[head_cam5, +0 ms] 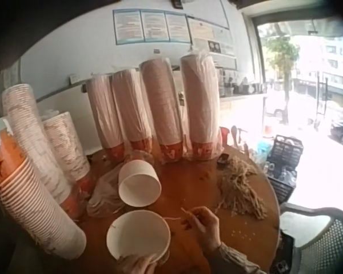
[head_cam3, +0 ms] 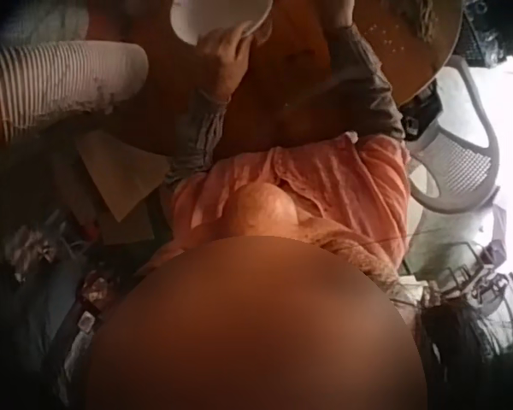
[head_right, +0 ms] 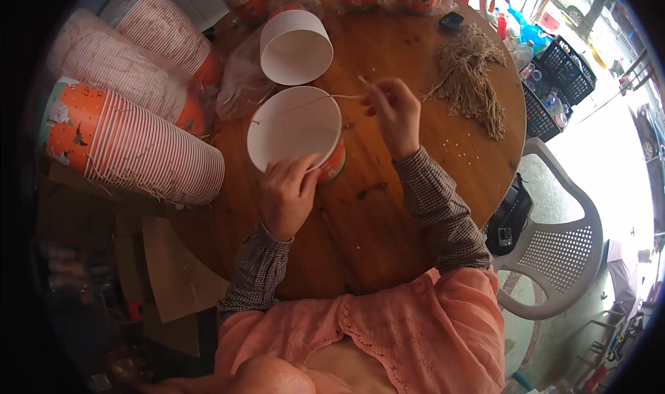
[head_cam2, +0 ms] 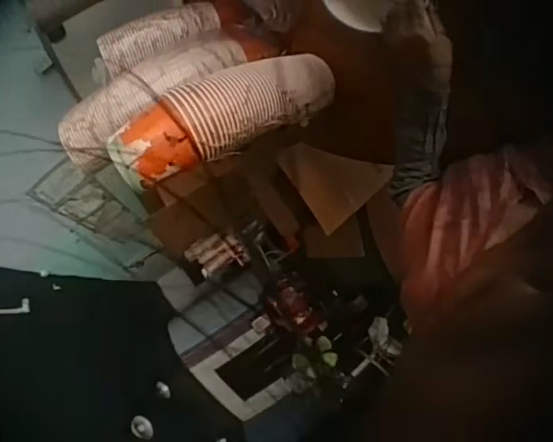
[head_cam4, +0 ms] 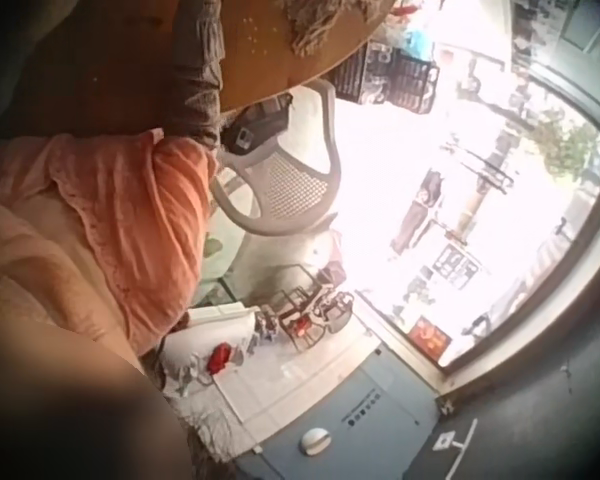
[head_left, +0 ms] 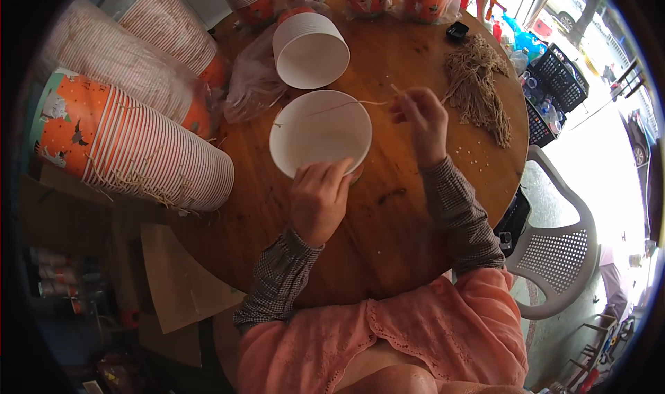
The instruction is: Threading elastic string through pre-drilled holes in plastic buckets to attach handles or decorative elements.
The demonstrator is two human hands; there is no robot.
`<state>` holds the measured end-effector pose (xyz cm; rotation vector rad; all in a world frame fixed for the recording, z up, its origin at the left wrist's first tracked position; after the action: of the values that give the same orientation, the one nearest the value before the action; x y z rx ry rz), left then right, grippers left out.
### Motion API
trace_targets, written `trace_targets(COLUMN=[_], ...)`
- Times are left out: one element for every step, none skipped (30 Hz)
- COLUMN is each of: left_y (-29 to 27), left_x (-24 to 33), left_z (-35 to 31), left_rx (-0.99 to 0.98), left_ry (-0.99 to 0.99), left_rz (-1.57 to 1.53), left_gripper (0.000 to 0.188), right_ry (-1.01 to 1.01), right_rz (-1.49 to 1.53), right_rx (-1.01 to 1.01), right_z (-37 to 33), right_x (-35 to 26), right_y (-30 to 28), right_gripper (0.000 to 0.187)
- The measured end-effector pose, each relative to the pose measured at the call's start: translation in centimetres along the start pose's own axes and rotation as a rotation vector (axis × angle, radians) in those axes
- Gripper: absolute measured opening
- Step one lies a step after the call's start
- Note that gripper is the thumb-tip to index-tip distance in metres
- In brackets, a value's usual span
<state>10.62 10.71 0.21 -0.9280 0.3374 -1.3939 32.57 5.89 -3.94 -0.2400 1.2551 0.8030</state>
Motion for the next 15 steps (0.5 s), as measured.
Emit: trace_targets(left_y=[-0.8,-1.4,-2.0,-2.7,-2.9,-2.8,-2.7,-2.5,-2.0,-1.6,-1.3,-1.1,-0.8,-0.5,-0.4], left_x=[-0.3,-0.8,-1.3,-1.7,-2.1,-2.0,-1.9,-1.7,-1.5,-1.5,-1.4,-1.5,-1.6,-1.7,-1.8], left_z=[-0.1,-0.4,-0.5,-0.7,-1.0,-1.2,-1.3,-1.4,-1.5,-1.6,-1.6,-1.6,-1.5,-1.4,-1.3], left_rx=[0.018,0.035,0.018,-0.001,-0.053,-0.065,-0.059,-0.053,-0.061,-0.063,-0.064,-0.069,-0.056,-0.042,-0.048], left_ry=[0.007,-0.005,-0.03,-0.055,-0.089,-0.084,-0.084,-0.084,-0.081,-0.083,-0.085,-0.084,-0.096,-0.107,-0.104], left_rz=[0.014,0.021,0.037,0.055,0.058,0.057,0.061,0.065,0.065,0.087,0.109,0.111,0.108,0.104,0.104], left_gripper=[0.026,0.021,0.023,0.024,0.026,0.026,0.028,0.03,0.03,0.031,0.032,0.032,0.031,0.03,0.03], right_ry=[0.023,0.036,0.05,0.089,0.094,0.079,0.065,0.062,0.065,0.088,0.11,0.112,0.104,0.096,0.097], right_rz=[0.017,0.031,0.045,0.039,0.043,0.03,0.016,0.021,0.024,0.044,0.062,0.067,0.055,0.043,0.045], right_rx=[-0.018,-0.045,-0.073,-0.108,-0.098,-0.154,-0.214,-0.227,-0.22,-0.227,-0.234,-0.231,-0.239,-0.246,-0.24], right_z=[-1.0,-2.1,-3.1,-3.9,-4.7,-5.4,-6.1,-6.6,-7.0,-7.2,-7.5,-7.9,-8.2,-8.5,-8.9], right_x=[0.8,1.2,1.5,1.8,1.9,1.8,1.7,1.7,1.5,1.0,0.8,0.9,1.2,1.4,1.5], right_y=[0.5,0.9,1.3,1.8,2.0,2.6,3.1,3.3,3.3,3.5,3.6,3.5,3.4,3.3,3.3], right_gripper=[0.009,0.009,0.009,0.009,0.009,0.011,0.014,0.017,0.017,0.013,0.009,0.009,0.009,0.008,0.008])
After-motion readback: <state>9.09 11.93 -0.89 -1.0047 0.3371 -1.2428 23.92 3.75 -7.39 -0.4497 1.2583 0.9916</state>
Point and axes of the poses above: each hand's wrist, its own z-axis towards the middle knuckle, its own y-axis out of the palm, x = y × z, the point moved 4 cm from there along z, towards the middle knuckle, and after that the axes turned 1 degree about x, right-handed, at the moved point
